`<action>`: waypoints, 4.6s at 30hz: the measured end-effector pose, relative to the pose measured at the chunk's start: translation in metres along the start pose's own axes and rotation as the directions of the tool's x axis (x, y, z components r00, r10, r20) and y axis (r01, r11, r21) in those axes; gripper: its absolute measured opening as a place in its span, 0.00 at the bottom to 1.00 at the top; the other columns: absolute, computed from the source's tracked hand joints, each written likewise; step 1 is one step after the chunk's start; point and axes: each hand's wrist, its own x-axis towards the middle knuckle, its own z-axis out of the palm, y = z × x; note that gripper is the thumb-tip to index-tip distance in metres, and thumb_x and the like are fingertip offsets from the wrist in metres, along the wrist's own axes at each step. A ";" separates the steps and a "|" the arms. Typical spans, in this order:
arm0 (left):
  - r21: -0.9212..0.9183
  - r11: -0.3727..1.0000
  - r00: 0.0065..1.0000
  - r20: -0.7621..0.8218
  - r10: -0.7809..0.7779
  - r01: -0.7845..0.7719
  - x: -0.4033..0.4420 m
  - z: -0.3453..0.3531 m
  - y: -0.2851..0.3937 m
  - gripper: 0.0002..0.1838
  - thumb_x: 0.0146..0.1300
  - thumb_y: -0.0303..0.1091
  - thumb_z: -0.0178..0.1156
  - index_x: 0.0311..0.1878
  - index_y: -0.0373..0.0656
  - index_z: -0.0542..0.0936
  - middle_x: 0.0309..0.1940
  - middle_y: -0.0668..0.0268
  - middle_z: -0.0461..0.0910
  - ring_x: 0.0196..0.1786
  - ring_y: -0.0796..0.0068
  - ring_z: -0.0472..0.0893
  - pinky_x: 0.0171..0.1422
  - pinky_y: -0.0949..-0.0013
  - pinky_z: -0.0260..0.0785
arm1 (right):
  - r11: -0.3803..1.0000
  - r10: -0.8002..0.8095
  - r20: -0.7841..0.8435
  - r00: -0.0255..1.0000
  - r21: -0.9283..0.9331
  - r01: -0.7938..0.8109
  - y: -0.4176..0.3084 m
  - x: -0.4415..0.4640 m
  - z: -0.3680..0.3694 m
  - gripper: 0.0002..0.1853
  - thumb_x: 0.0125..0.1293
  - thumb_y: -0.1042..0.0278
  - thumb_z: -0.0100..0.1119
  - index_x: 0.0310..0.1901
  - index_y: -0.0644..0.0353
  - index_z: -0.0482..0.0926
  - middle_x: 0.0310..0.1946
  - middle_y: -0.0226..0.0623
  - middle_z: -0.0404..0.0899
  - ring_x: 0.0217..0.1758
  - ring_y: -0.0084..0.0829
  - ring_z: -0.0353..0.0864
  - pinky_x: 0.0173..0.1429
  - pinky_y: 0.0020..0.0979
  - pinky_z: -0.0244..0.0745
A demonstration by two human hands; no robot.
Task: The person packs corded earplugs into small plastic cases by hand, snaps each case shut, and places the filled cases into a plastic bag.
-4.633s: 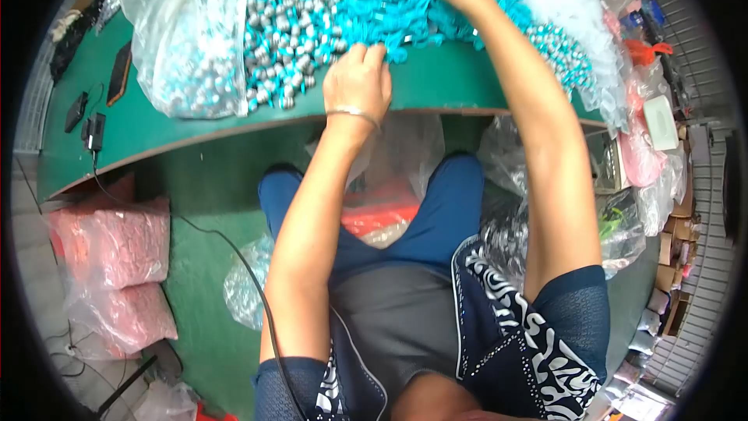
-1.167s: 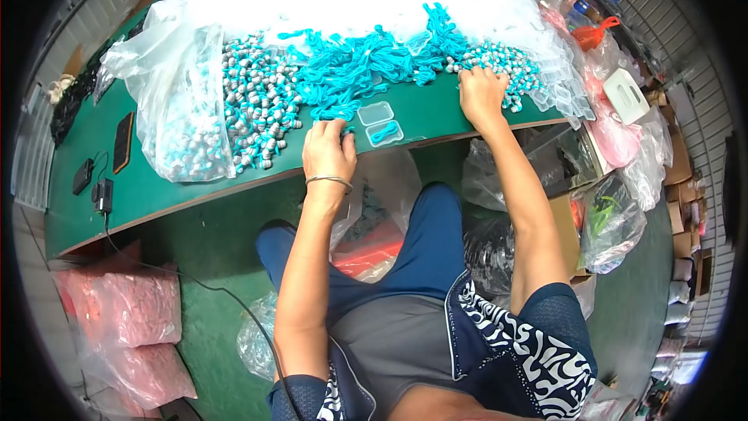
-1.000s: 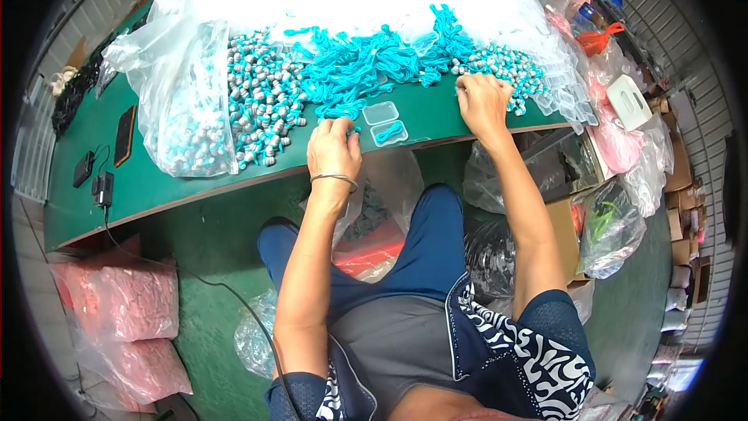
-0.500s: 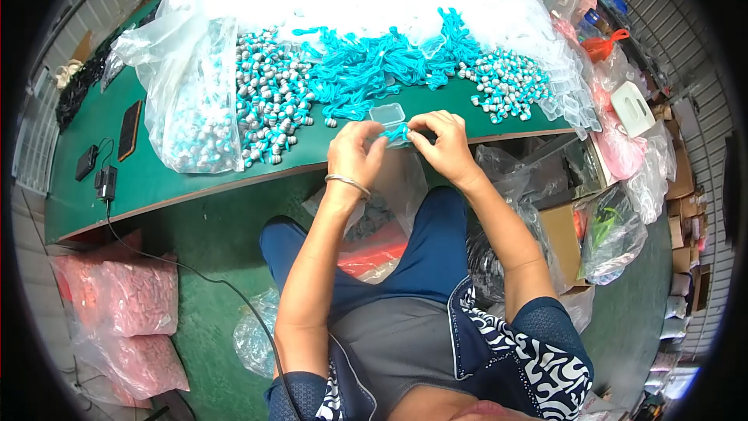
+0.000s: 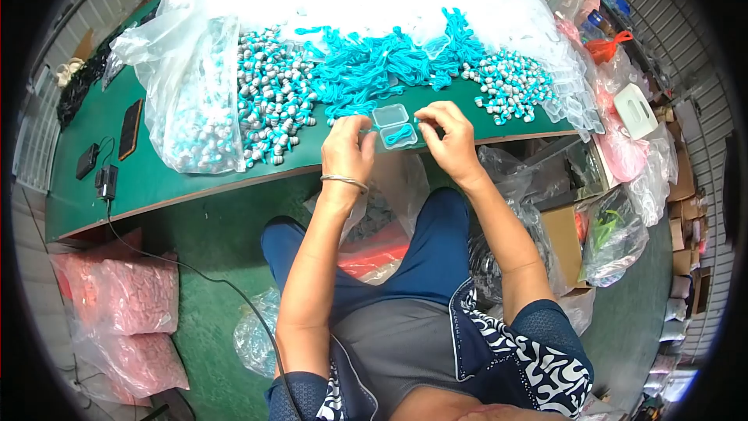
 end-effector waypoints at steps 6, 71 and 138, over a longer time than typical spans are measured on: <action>0.373 0.905 0.979 0.055 0.198 -0.204 -0.001 -0.005 0.001 0.10 0.52 0.23 0.66 0.39 0.41 0.81 0.37 0.59 0.80 0.39 0.57 0.81 0.44 0.60 0.74 | 0.996 -0.039 -0.031 0.999 -0.086 0.036 0.014 -0.003 0.001 0.07 0.55 0.83 0.62 0.36 0.64 0.80 0.39 0.42 0.79 0.41 0.41 0.81 0.44 0.37 0.77; 0.276 0.958 0.983 0.181 0.030 -0.080 -0.002 0.005 0.021 0.12 0.52 0.30 0.68 0.42 0.44 0.81 0.35 0.61 0.78 0.40 0.58 0.80 0.46 0.56 0.70 | 0.992 -0.071 0.311 0.948 -0.078 0.100 0.015 0.015 -0.009 0.08 0.53 0.66 0.69 0.35 0.53 0.81 0.38 0.30 0.80 0.45 0.36 0.77 0.49 0.38 0.67; 0.450 0.886 0.992 0.001 0.127 -0.114 0.016 0.007 -0.018 0.14 0.59 0.34 0.64 0.49 0.47 0.79 0.41 0.56 0.79 0.39 0.48 0.81 0.41 0.52 0.74 | 0.976 -0.176 0.002 0.984 -0.130 0.175 0.016 0.062 -0.017 0.05 0.60 0.76 0.63 0.38 0.58 0.84 0.31 0.34 0.82 0.30 0.29 0.80 0.34 0.28 0.74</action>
